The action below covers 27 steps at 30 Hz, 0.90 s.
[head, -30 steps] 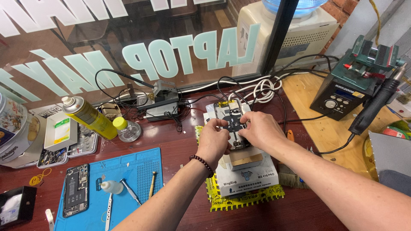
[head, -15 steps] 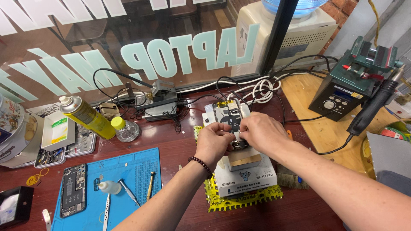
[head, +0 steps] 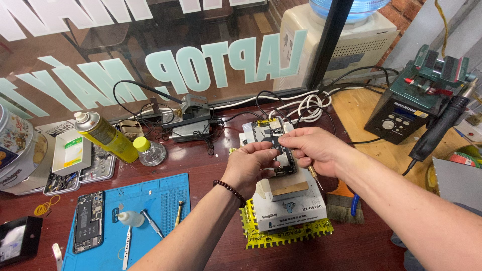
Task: The person repairs a disassembled smartphone clamped in a fixture on a workbench. They use a screwdriver to remove and tighten small screws, manipulate internal components with tweezers, pick a replacement part from a storage bin, and reposition the phone frame while working on it.
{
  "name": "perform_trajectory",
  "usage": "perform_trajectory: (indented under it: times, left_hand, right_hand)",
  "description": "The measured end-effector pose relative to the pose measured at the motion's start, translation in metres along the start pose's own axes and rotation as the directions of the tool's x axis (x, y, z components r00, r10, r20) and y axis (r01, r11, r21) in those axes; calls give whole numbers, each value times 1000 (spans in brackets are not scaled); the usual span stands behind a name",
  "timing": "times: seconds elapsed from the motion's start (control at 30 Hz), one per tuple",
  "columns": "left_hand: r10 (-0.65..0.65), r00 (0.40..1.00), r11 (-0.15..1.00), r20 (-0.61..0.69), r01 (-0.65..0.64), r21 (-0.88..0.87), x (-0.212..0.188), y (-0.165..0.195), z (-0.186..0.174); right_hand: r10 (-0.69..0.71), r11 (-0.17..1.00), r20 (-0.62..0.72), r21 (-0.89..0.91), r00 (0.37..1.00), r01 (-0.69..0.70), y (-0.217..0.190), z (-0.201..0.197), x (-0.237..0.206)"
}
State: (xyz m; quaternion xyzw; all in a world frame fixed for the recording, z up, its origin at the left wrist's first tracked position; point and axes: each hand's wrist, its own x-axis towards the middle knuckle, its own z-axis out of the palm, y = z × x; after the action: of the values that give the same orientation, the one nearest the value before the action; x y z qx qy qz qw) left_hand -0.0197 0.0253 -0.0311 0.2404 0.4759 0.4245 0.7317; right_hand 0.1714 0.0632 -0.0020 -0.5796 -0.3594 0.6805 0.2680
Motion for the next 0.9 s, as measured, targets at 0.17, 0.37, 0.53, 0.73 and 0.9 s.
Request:
perform_trajectory:
  times: [0.17,0.37,0.53,0.73,0.9]
  left_hand:
    - [69,997,998,28,-70,9,-9,7,0]
    - [134,990,989,-35,-132,59,-16,3,-35]
    - [165,917,948,-363,-46,314,-4,-1,-127]
    - [424,706,541,-567,305,784,20,-21,-243]
    - [458,721,431,-520,332,839,41,-41,-264]
  right_hand:
    - [-33,999,21,27,999,33,1,21,-5]
    - [-67,991,47,-113,997,72,1,59,-11]
    - [-117,982,36,-145,992,121,-13,69,-14]
    - [-113,984,1,-135,994,112,-23,50,-20]
    - [-103,989,-23,-108,994,100,-26,40,-22]
